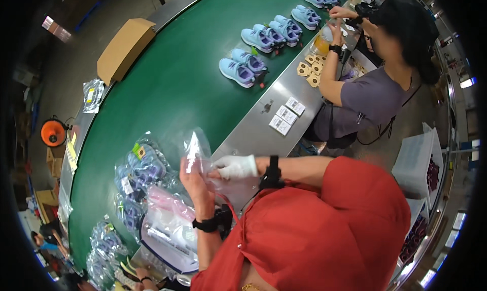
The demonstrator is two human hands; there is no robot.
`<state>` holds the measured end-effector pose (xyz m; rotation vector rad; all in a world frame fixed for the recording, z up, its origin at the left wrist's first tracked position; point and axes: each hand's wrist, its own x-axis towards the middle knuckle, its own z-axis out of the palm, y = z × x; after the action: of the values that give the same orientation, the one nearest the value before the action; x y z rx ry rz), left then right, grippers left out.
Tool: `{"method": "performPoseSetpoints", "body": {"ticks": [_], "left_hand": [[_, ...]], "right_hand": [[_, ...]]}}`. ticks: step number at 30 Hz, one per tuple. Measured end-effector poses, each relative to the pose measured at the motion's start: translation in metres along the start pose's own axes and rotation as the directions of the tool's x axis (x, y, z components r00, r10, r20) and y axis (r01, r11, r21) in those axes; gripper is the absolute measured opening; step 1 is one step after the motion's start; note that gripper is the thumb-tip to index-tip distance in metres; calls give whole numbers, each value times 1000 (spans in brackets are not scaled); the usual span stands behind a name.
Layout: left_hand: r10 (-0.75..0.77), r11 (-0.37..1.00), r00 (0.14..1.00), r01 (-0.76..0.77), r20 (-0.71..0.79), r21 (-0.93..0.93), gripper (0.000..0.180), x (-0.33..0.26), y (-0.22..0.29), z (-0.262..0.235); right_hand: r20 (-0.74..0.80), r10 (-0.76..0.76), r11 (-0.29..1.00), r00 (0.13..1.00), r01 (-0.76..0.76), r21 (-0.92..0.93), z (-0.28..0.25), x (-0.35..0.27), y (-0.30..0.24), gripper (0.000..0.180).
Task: The person places pairs of light blue and purple sneakers into clear plastic bags at a factory assembly line. They pick up the shoes, insert them into the bags, and place the packaged items onto a green conveyor belt. Other workers are visible in the background performing similar tasks.
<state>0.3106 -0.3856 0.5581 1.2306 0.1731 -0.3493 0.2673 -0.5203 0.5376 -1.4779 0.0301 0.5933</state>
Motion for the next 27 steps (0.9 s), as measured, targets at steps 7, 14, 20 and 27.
{"method": "performPoseSetpoints", "body": {"ticks": [7, 14, 20, 27], "left_hand": [[-85, 982, 996, 78, -33, -172, 5, 21, 39, 29], [222, 969, 965, -203, -137, 140, 15, 56, 15, 33], [-17, 847, 927, -186, 375, 499, 12, -6, 8, 116], [-147, 814, 875, -158, 461, 559, 7, -20, 9, 92]], "right_hand": [[-584, -97, 995, 806, 88, -44, -104, -7, 32, 27], [-583, -610, 650, 536, -82, -756, -98, -55, -18, 22], [-35, -465, 424, 885, 188, -886, -83, 2, 13, 29], [-132, -299, 478, 945, 28, -878, -141, 35, 42, 36]]}}
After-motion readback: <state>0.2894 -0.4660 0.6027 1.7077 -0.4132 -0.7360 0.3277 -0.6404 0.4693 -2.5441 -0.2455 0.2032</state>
